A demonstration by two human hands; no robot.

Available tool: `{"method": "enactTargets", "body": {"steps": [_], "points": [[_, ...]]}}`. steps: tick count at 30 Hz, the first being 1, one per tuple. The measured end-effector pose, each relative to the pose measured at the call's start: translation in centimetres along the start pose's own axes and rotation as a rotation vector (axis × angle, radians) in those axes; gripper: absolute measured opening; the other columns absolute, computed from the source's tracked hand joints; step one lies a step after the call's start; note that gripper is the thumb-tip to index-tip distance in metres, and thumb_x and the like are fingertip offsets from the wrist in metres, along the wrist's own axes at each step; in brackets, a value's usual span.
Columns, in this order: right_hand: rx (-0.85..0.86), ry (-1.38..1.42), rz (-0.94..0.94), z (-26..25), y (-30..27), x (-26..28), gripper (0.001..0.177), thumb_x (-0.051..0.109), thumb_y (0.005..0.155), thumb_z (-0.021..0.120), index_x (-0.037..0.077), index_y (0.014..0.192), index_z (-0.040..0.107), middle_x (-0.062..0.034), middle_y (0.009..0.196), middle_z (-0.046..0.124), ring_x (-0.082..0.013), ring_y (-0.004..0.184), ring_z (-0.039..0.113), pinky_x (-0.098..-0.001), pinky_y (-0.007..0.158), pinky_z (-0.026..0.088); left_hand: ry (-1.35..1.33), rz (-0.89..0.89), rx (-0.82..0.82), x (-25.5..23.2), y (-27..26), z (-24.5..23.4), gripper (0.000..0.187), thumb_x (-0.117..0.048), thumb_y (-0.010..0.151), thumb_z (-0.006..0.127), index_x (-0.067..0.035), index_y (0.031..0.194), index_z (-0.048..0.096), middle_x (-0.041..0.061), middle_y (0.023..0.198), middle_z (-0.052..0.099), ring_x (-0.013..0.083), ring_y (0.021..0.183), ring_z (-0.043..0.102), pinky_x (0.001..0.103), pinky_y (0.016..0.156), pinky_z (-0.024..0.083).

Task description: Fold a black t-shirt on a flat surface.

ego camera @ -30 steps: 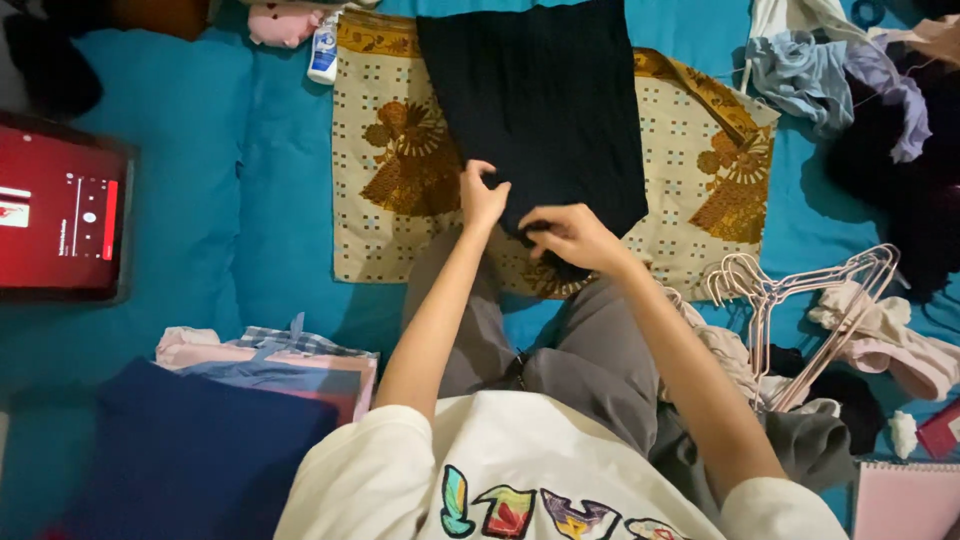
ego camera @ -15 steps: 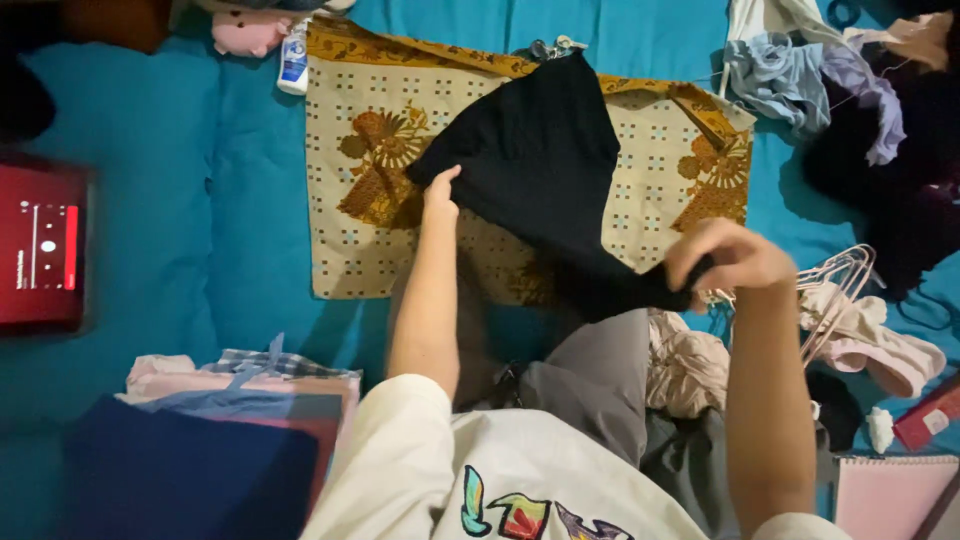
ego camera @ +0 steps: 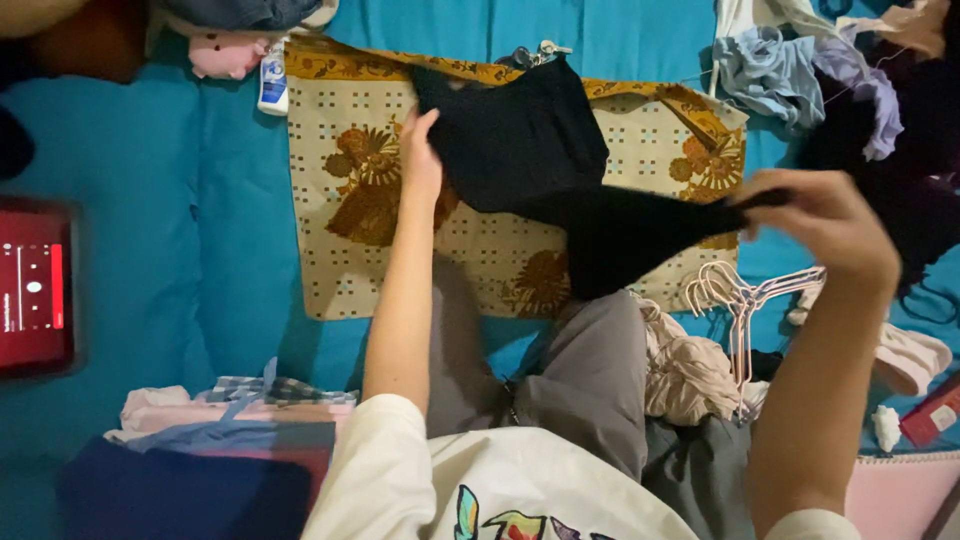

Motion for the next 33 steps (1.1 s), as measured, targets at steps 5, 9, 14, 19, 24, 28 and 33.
{"method": "enactTargets", "body": {"steps": [5, 9, 14, 19, 24, 28, 33], "points": [[0.2, -0.494, 0.008, 9.1, 5.6, 4.6, 0.022, 0.002, 0.091, 0.068, 0.0, 0.112, 0.073, -0.0068, 0.091, 0.072, -0.0138, 0.078, 0.067, -0.0274, 0.065, 0.053, 0.123, -0.059, 0.333, -0.9, -6.0, 9.9, 0.028, -0.008, 0.093, 0.064, -0.004, 0.121, 0.064, 0.013, 0.117, 0.063, 0.0226, 0.103, 0.063, 0.038, 0.092, 0.055], [0.115, -0.44, -0.025, 11.9, 8.4, 1.8, 0.019, -0.001, 0.094, 0.067, 0.002, 0.113, 0.071, -0.0068, 0.092, 0.071, -0.0142, 0.08, 0.073, -0.0273, 0.073, 0.06, -0.007, -0.268, 0.352, 3.5, -9.1, 12.0, 0.03, -0.003, 0.091, 0.062, -0.001, 0.12, 0.065, 0.014, 0.106, 0.068, 0.0227, 0.091, 0.068, 0.034, 0.08, 0.059], [0.036, -0.29, 0.017, 12.2, 9.5, -3.1, 0.024, -0.004, 0.097, 0.066, 0.0, 0.12, 0.066, -0.008, 0.1, 0.07, -0.0166, 0.084, 0.074, -0.0302, 0.075, 0.058, -0.009, -0.431, 0.343, 4.6, -12.6, 12.5, 0.026, -0.009, 0.094, 0.063, -0.003, 0.118, 0.071, 0.004, 0.098, 0.073, 0.0152, 0.084, 0.068, 0.026, 0.07, 0.054], [-0.037, -0.041, 0.066, 12.2, 8.7, -3.9, 0.047, -0.006, 0.096, 0.064, 0.006, 0.139, 0.049, -0.0075, 0.099, 0.07, -0.0175, 0.087, 0.075, -0.0285, 0.075, 0.055, 0.242, -0.123, 0.591, 6.0, -12.0, 13.2, 0.022, -0.019, 0.102, 0.069, -0.001, 0.111, 0.078, 0.0, 0.085, 0.065, 0.0106, 0.072, 0.05, 0.027, 0.063, 0.041], [0.022, 0.002, 0.072, 11.4, 7.7, -5.6, 0.04, -0.004, 0.098, 0.065, 0.004, 0.135, 0.053, -0.0068, 0.1, 0.069, -0.0171, 0.088, 0.073, -0.0285, 0.076, 0.056, 0.717, 0.259, 0.321, 12.3, -7.0, 7.2, 0.031, -0.024, 0.087, 0.079, -0.002, 0.106, 0.072, 0.007, 0.098, 0.072, 0.0201, 0.088, 0.066, 0.035, 0.081, 0.054], [0.163, -0.031, 0.132, 11.1, 6.3, -4.6, 0.02, -0.001, 0.098, 0.065, 0.0, 0.118, 0.065, -0.0058, 0.108, 0.071, -0.0172, 0.09, 0.076, -0.0285, 0.078, 0.058, 1.156, 0.28, -0.105, 16.0, -5.2, -2.1, 0.051, -0.042, 0.081, 0.083, -0.003, 0.11, 0.07, 0.014, 0.116, 0.07, 0.0306, 0.111, 0.068, 0.044, 0.098, 0.055], [0.46, -0.021, 0.234, 11.6, 5.0, -1.6, 0.019, 0.001, 0.093, 0.068, 0.0, 0.112, 0.071, -0.007, 0.095, 0.074, -0.0158, 0.084, 0.076, -0.0293, 0.073, 0.058, 0.571, -0.757, -0.004, 18.1, -6.6, -4.3, 0.094, -0.066, 0.086, 0.071, -0.01, 0.155, 0.039, 0.018, 0.148, 0.053, 0.0366, 0.13, 0.054, 0.056, 0.108, 0.046]]}}
Point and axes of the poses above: each hand's wrist, its own y-axis towards the middle knuckle, its own z-axis out of the palm, x = y × z, the point moved 1 cm from there along y, towards the middle knuckle
